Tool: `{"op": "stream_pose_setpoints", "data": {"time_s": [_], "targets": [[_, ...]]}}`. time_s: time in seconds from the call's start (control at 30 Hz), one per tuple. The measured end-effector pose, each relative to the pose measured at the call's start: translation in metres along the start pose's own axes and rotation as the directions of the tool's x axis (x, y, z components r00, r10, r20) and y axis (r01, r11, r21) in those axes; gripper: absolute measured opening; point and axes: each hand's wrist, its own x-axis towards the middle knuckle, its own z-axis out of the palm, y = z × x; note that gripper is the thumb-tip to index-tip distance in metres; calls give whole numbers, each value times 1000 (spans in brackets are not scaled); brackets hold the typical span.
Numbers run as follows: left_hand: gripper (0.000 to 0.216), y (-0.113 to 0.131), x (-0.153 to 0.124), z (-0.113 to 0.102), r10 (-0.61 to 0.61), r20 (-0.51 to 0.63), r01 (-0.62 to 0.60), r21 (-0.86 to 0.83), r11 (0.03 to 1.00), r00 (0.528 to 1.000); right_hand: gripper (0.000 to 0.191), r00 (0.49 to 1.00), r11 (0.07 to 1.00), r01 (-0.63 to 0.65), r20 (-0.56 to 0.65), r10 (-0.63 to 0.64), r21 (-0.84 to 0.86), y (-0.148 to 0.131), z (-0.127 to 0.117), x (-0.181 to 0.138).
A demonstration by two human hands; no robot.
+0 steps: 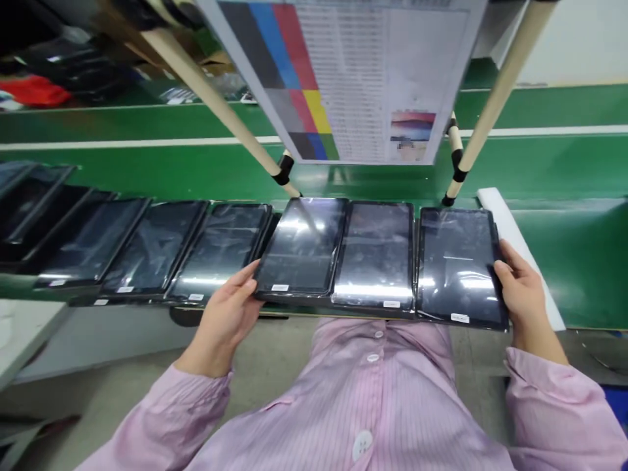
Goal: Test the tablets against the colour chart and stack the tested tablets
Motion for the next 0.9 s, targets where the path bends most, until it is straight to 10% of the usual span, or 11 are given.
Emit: {"op": "stream_pose_setpoints", "data": {"time_s": [0.17,0.27,0.37,0.47,0.57,0.9], "targets": [[62,22,2,1,230,-28,-198,419,886,973,51,997,998,15,-80,-9,67,2,12,1],[60,55,20,30,521,266,-545,667,508,811,51,982,974,188,39,-185,-128,-22,12,-3],[56,72,62,90,445,567,-714,624,318,693,37,897,797,436,271,-349,-418,-47,14,-20],[68,73,111,150,328,608,-690,655,308,723,41,868,651,494,374,-327,-576,-59,15,-40],[60,69,143,182,187,623,-649,706,285,760,50,887,675,456,232,-400,-580,-63,12,-48],[45,74,146,168,139,680,-677,644,357,720,39,792,613,610,421,-443,-502,-110,34,-31]]}}
